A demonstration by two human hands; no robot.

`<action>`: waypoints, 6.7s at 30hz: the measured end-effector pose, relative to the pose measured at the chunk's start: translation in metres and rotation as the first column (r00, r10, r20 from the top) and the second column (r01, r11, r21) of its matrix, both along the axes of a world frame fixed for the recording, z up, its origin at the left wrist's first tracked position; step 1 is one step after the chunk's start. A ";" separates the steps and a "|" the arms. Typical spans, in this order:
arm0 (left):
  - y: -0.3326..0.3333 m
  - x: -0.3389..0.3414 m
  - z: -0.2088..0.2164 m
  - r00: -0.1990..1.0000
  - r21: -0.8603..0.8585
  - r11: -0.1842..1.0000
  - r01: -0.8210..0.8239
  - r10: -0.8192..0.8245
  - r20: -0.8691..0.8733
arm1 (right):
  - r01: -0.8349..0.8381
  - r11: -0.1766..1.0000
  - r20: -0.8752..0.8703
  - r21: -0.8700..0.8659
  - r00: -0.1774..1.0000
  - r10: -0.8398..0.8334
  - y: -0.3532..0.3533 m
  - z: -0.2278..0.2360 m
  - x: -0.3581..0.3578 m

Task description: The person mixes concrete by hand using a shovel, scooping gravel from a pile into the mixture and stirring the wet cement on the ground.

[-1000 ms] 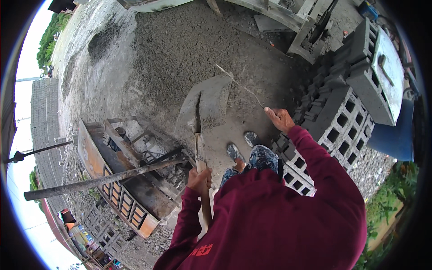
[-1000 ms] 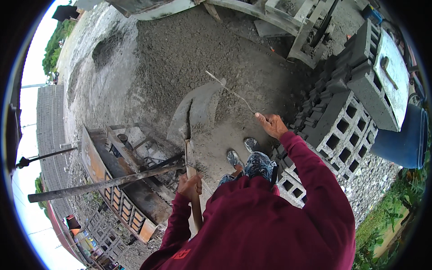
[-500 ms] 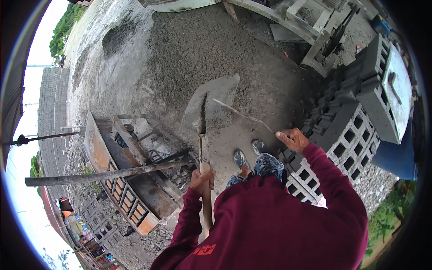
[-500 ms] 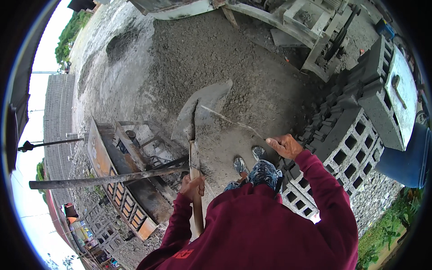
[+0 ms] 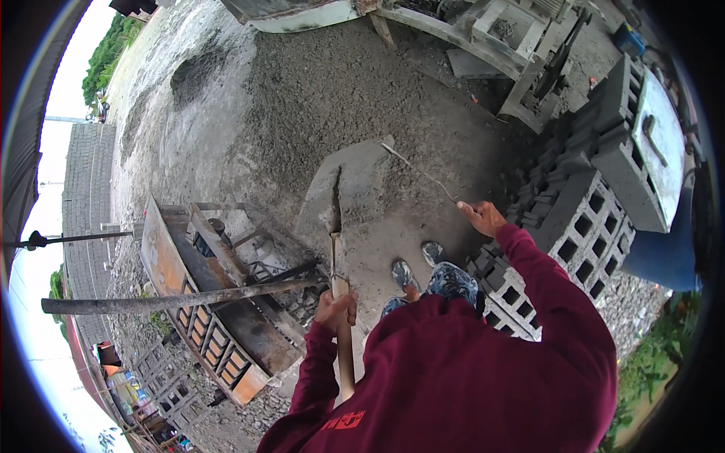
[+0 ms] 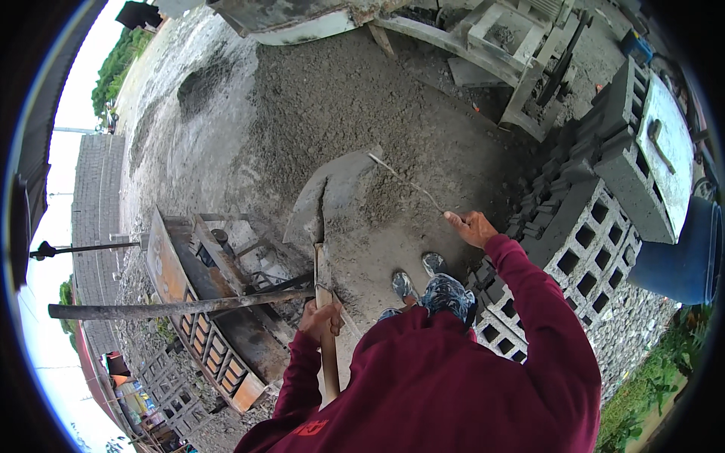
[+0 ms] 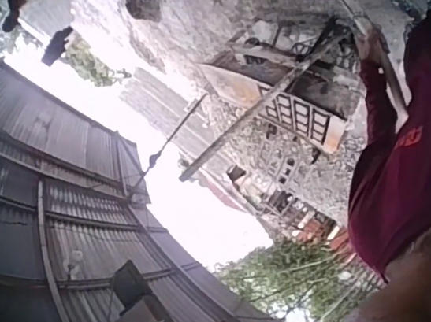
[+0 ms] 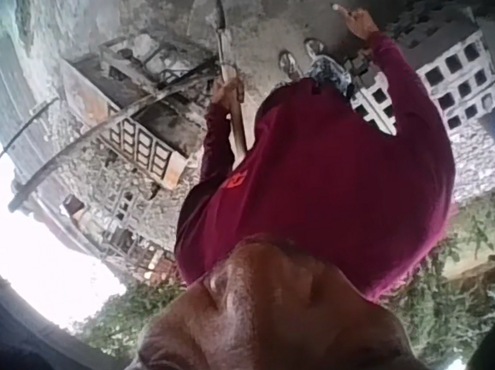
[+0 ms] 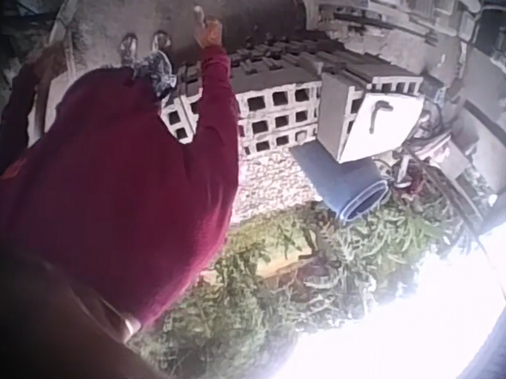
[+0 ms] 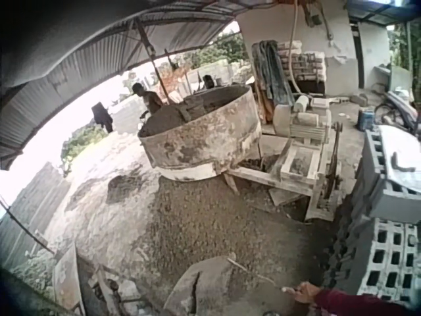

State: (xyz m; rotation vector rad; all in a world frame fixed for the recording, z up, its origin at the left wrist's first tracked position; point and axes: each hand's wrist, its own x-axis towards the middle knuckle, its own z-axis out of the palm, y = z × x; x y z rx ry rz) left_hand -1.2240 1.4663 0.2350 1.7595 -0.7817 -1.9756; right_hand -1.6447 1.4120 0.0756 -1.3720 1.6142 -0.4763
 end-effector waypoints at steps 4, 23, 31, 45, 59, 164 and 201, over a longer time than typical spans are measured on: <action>0.013 0.020 -0.006 0.998 0.029 0.998 -0.058 0.058 0.017 | -0.084 0.966 0.164 -0.244 0.978 0.126 -0.003 0.072 0.020; 0.052 0.017 -0.021 0.921 -0.015 0.983 0.181 -0.164 0.354 | 0.110 0.993 0.025 -0.046 0.994 -0.109 0.013 0.016 -0.030; 0.055 0.011 -0.048 0.852 -0.166 0.959 0.232 -0.117 0.511 | 0.102 0.977 0.007 0.188 0.994 -0.105 -0.011 -0.001 -0.039; 0.066 0.017 -0.089 0.717 -0.333 0.851 0.405 -0.070 0.693 | 0.050 0.994 0.053 0.100 0.997 -0.055 -0.022 0.057 -0.015; -0.038 -0.072 -0.083 0.607 -0.371 0.761 0.533 -0.037 0.794 | 0.723 0.628 0.816 -0.288 0.529 -0.235 -0.004 0.208 0.019; -0.034 -0.072 -0.089 0.984 0.092 0.987 0.131 -0.118 -0.136 | 0.121 0.895 0.498 0.429 0.796 -0.345 0.108 0.103 0.086; -0.043 -0.100 -0.085 0.952 0.036 0.962 0.272 -0.274 0.139 | 0.140 0.911 0.556 0.388 0.753 -0.353 0.101 0.146 0.100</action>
